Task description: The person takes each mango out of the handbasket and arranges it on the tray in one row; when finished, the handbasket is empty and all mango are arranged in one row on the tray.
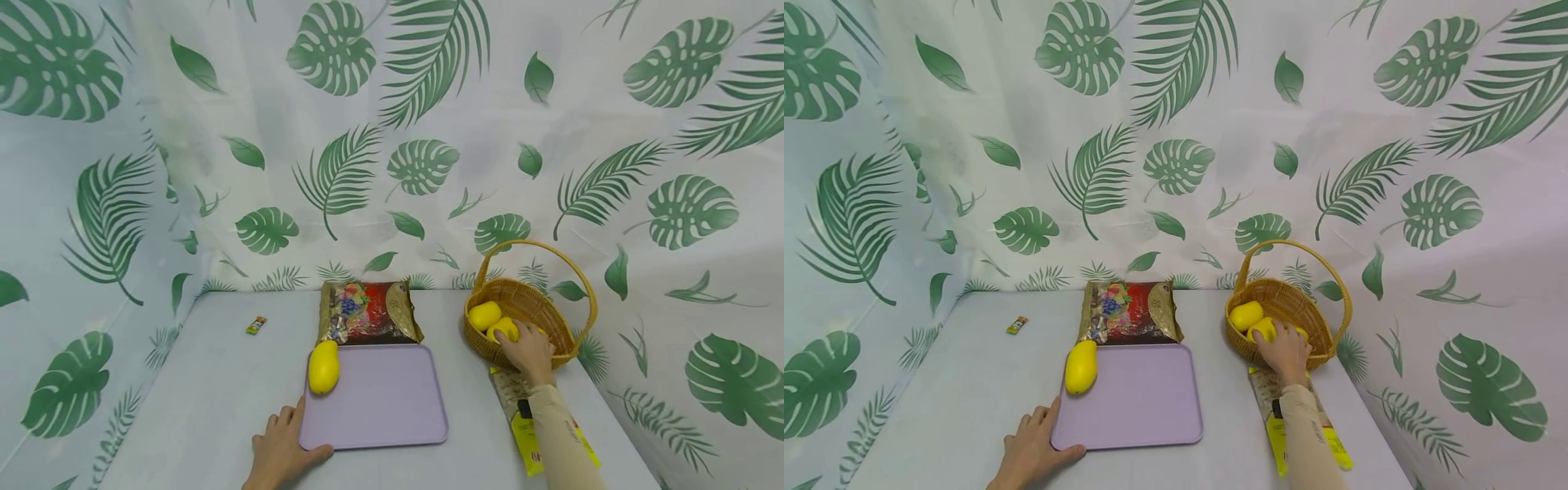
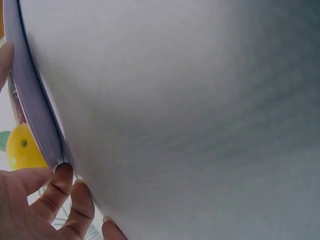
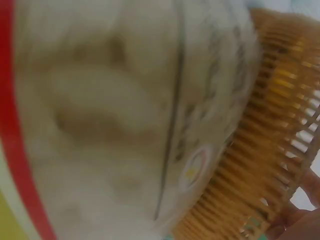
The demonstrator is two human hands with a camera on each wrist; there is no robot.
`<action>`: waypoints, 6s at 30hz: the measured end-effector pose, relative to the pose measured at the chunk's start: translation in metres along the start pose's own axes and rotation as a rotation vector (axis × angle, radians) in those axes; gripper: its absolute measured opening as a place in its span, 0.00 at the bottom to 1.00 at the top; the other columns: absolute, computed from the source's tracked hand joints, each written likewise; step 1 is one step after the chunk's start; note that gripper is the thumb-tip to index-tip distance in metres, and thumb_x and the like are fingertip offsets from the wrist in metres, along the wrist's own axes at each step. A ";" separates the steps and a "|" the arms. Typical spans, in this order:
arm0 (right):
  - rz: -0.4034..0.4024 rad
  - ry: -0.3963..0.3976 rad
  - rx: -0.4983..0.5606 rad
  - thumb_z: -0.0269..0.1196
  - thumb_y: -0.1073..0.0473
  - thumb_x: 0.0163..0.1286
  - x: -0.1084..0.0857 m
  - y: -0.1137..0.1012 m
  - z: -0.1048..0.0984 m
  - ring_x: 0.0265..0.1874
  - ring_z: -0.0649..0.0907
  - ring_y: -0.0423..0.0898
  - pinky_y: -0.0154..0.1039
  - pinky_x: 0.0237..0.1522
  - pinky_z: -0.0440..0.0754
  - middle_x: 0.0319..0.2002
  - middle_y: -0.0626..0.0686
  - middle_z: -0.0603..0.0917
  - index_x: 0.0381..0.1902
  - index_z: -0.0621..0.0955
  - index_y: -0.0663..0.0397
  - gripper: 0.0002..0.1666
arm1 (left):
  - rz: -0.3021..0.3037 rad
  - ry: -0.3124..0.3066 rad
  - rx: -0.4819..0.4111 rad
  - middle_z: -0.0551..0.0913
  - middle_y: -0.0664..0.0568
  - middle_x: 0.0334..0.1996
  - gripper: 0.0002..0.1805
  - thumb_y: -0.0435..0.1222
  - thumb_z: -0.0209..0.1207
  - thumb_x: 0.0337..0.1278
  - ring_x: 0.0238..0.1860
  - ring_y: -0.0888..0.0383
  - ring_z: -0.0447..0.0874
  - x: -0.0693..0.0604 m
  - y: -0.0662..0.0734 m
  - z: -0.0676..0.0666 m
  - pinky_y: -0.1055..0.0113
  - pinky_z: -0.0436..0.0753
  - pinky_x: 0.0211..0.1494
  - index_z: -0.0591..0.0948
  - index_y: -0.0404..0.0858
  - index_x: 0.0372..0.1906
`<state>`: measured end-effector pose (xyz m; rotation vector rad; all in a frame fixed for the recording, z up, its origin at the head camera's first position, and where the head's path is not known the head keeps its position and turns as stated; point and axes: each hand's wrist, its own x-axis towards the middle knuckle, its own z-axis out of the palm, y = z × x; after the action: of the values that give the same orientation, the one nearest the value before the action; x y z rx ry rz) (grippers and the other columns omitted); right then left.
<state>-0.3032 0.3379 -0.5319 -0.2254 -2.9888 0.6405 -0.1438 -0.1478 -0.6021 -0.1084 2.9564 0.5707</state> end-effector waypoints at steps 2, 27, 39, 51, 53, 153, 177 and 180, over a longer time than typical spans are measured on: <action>0.008 0.004 0.000 0.51 0.28 0.71 0.000 0.007 0.000 0.68 0.61 0.79 0.77 0.62 0.56 0.71 0.74 0.64 0.73 0.66 0.62 0.50 | 0.001 0.002 0.000 0.77 0.41 0.54 0.66 0.73 0.69 0.29 0.45 0.46 0.73 0.000 0.000 0.000 0.31 0.77 0.43 0.66 0.37 0.74; 0.010 -0.183 -0.101 0.47 0.20 0.68 0.025 0.024 -0.005 0.72 0.48 0.84 0.82 0.66 0.41 0.75 0.74 0.57 0.77 0.61 0.59 0.58 | -0.008 0.008 -0.020 0.77 0.42 0.55 0.67 0.74 0.69 0.28 0.45 0.47 0.72 0.000 0.000 0.002 0.37 0.76 0.40 0.66 0.39 0.75; 0.013 -0.321 -0.147 0.46 0.19 0.66 0.036 0.017 -0.006 0.71 0.40 0.86 0.84 0.65 0.36 0.74 0.78 0.52 0.78 0.56 0.60 0.61 | -0.011 0.011 -0.005 0.76 0.43 0.54 0.66 0.74 0.69 0.28 0.45 0.47 0.71 0.000 -0.001 0.003 0.37 0.77 0.40 0.66 0.39 0.74; 0.029 -0.329 -0.112 0.50 0.19 0.65 0.037 0.022 -0.005 0.72 0.41 0.86 0.85 0.64 0.35 0.73 0.77 0.57 0.79 0.54 0.61 0.62 | -0.011 0.008 -0.015 0.77 0.43 0.54 0.67 0.74 0.69 0.26 0.45 0.48 0.72 0.002 -0.001 0.004 0.37 0.77 0.41 0.67 0.39 0.74; 0.027 -0.311 -0.103 0.50 0.19 0.65 0.038 0.023 -0.004 0.71 0.41 0.86 0.85 0.64 0.34 0.74 0.77 0.57 0.79 0.54 0.61 0.63 | -0.006 0.013 -0.013 0.77 0.44 0.54 0.67 0.74 0.69 0.26 0.45 0.48 0.72 0.002 -0.001 0.004 0.37 0.77 0.40 0.67 0.39 0.74; -0.498 -0.333 0.194 0.69 0.33 0.58 -0.062 -0.207 0.136 0.61 0.77 0.60 0.58 0.60 0.79 0.72 0.64 0.67 0.75 0.67 0.51 0.53 | -0.025 -0.018 -0.015 0.77 0.41 0.56 0.66 0.73 0.70 0.28 0.47 0.45 0.73 0.003 -0.001 0.002 0.31 0.76 0.45 0.66 0.38 0.74; -0.474 -0.372 0.156 0.67 0.33 0.59 -0.068 -0.226 0.150 0.69 0.73 0.62 0.59 0.66 0.75 0.74 0.64 0.65 0.76 0.66 0.48 0.52 | -0.032 -0.011 -0.014 0.77 0.42 0.54 0.67 0.75 0.69 0.27 0.46 0.46 0.73 0.003 -0.002 0.004 0.33 0.76 0.44 0.67 0.38 0.74; -0.477 -0.370 0.165 0.67 0.33 0.60 -0.069 -0.228 0.149 0.68 0.73 0.62 0.59 0.65 0.76 0.74 0.64 0.65 0.75 0.67 0.49 0.52 | -0.029 -0.002 -0.015 0.77 0.42 0.54 0.67 0.75 0.69 0.27 0.46 0.46 0.73 0.003 -0.001 0.004 0.34 0.76 0.44 0.67 0.39 0.74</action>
<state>-0.2798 0.0616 -0.5765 0.6652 -3.1076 0.9376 -0.1457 -0.1477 -0.6066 -0.1527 2.9441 0.5894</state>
